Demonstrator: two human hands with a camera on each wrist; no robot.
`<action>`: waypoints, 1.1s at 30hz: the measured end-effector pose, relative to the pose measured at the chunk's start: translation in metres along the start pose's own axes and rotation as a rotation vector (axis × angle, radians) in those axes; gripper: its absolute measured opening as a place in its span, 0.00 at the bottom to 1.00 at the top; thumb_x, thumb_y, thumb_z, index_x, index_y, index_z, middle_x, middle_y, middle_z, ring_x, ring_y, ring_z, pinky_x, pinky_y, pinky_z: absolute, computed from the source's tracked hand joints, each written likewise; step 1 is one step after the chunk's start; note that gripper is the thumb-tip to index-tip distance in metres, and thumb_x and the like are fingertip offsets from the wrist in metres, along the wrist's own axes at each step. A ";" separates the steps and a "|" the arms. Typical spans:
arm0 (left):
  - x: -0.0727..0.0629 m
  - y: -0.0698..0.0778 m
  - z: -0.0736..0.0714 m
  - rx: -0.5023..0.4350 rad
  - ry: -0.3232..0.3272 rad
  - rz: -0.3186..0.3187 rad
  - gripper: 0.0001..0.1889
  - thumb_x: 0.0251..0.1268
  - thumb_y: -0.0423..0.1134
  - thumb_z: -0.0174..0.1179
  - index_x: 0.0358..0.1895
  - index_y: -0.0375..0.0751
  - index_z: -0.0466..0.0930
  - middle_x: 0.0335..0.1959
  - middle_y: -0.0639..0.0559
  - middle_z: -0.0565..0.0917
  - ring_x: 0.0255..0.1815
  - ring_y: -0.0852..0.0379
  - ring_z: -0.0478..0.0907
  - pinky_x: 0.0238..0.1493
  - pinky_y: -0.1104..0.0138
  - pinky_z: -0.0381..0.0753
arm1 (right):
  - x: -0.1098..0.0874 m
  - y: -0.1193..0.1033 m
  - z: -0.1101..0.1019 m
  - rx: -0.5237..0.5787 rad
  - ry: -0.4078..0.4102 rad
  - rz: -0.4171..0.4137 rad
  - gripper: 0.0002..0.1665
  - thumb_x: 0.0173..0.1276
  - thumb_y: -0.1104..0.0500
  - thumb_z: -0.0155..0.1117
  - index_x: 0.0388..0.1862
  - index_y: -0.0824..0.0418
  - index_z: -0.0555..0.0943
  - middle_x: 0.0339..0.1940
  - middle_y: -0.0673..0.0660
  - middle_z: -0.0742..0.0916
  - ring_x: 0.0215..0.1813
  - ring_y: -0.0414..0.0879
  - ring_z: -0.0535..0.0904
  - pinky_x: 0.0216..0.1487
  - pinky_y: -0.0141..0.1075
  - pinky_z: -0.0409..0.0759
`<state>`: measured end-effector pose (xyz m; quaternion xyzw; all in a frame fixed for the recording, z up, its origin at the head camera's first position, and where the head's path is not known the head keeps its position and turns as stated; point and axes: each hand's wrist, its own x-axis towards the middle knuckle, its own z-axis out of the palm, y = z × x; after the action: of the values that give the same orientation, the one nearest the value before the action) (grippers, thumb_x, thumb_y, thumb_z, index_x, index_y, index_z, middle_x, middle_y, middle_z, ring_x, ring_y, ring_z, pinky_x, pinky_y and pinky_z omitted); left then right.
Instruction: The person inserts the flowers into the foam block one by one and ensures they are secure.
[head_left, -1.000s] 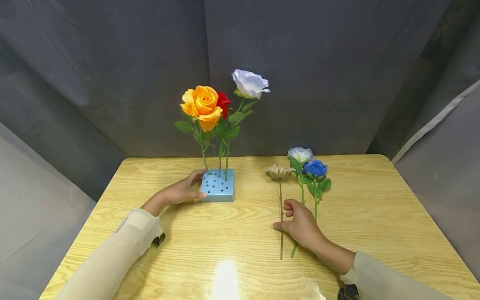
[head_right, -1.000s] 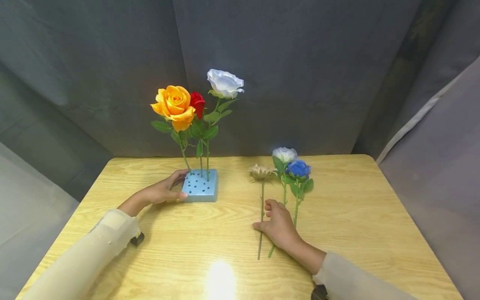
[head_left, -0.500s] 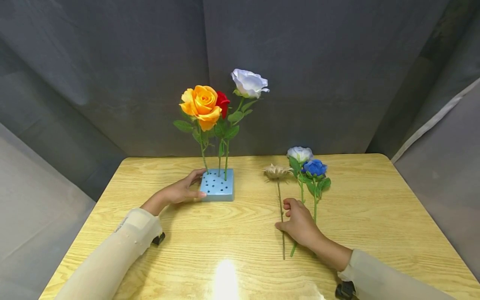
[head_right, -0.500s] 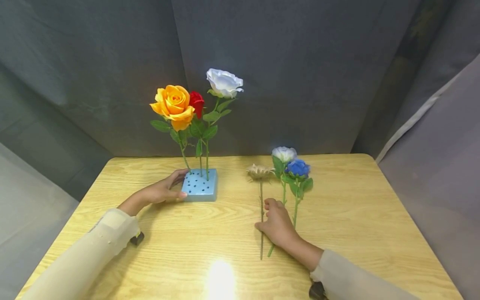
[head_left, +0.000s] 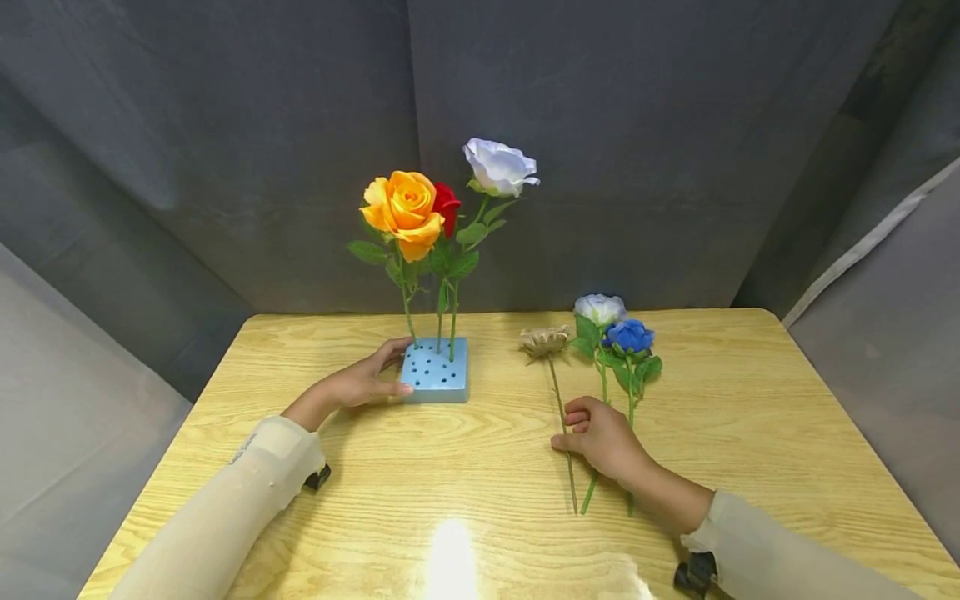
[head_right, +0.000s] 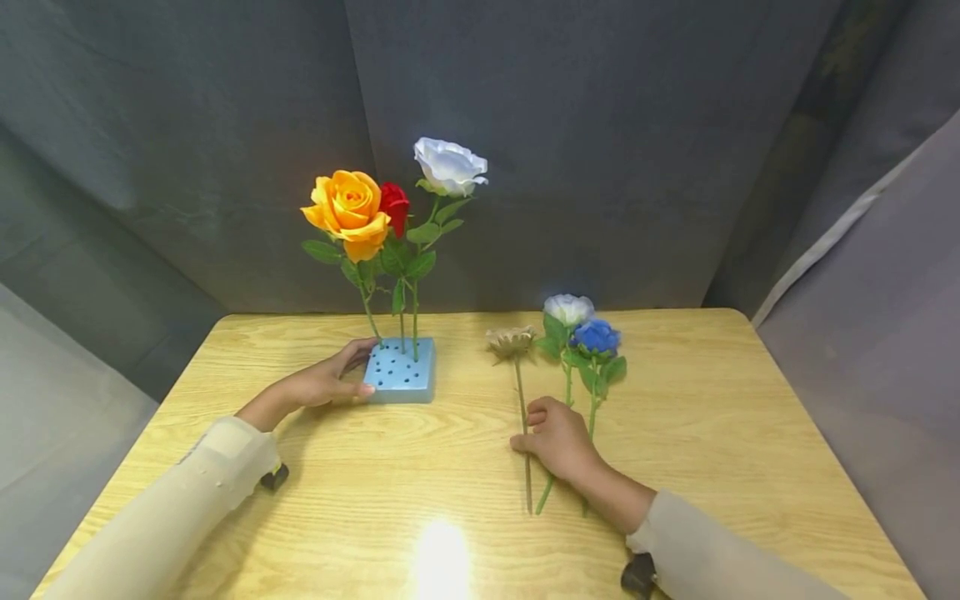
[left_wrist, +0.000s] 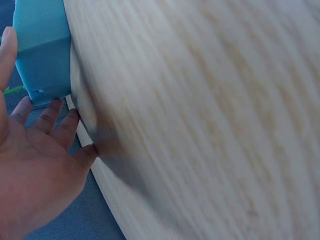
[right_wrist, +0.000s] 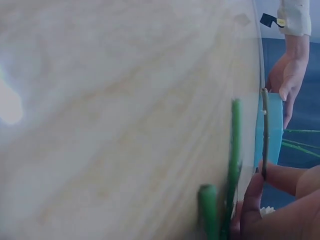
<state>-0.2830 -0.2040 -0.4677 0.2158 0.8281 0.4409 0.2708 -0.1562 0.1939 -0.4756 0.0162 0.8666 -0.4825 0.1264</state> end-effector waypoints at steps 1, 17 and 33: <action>0.000 0.000 0.000 -0.001 0.000 0.000 0.50 0.72 0.43 0.66 0.85 0.48 0.38 0.85 0.39 0.44 0.85 0.36 0.41 0.79 0.38 0.49 | 0.001 -0.001 -0.001 0.017 -0.010 0.011 0.35 0.63 0.60 0.78 0.64 0.73 0.75 0.53 0.65 0.85 0.51 0.53 0.82 0.49 0.46 0.83; 0.002 -0.001 0.000 0.006 0.003 -0.002 0.51 0.72 0.43 0.66 0.85 0.46 0.38 0.85 0.39 0.44 0.85 0.37 0.41 0.79 0.39 0.49 | 0.007 -0.006 -0.016 0.564 -0.277 0.157 0.32 0.76 0.67 0.62 0.71 0.75 0.60 0.40 0.62 0.88 0.34 0.43 0.85 0.35 0.32 0.86; 0.001 0.000 -0.001 0.014 0.000 -0.002 0.51 0.72 0.44 0.66 0.85 0.44 0.37 0.85 0.37 0.44 0.84 0.35 0.41 0.79 0.38 0.50 | 0.005 -0.006 -0.026 0.764 -0.408 0.196 0.37 0.77 0.70 0.59 0.77 0.78 0.54 0.47 0.61 0.89 0.45 0.47 0.90 0.47 0.35 0.88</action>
<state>-0.2839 -0.2038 -0.4675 0.2169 0.8313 0.4350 0.2696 -0.1672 0.2123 -0.4582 0.0483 0.5778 -0.7472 0.3249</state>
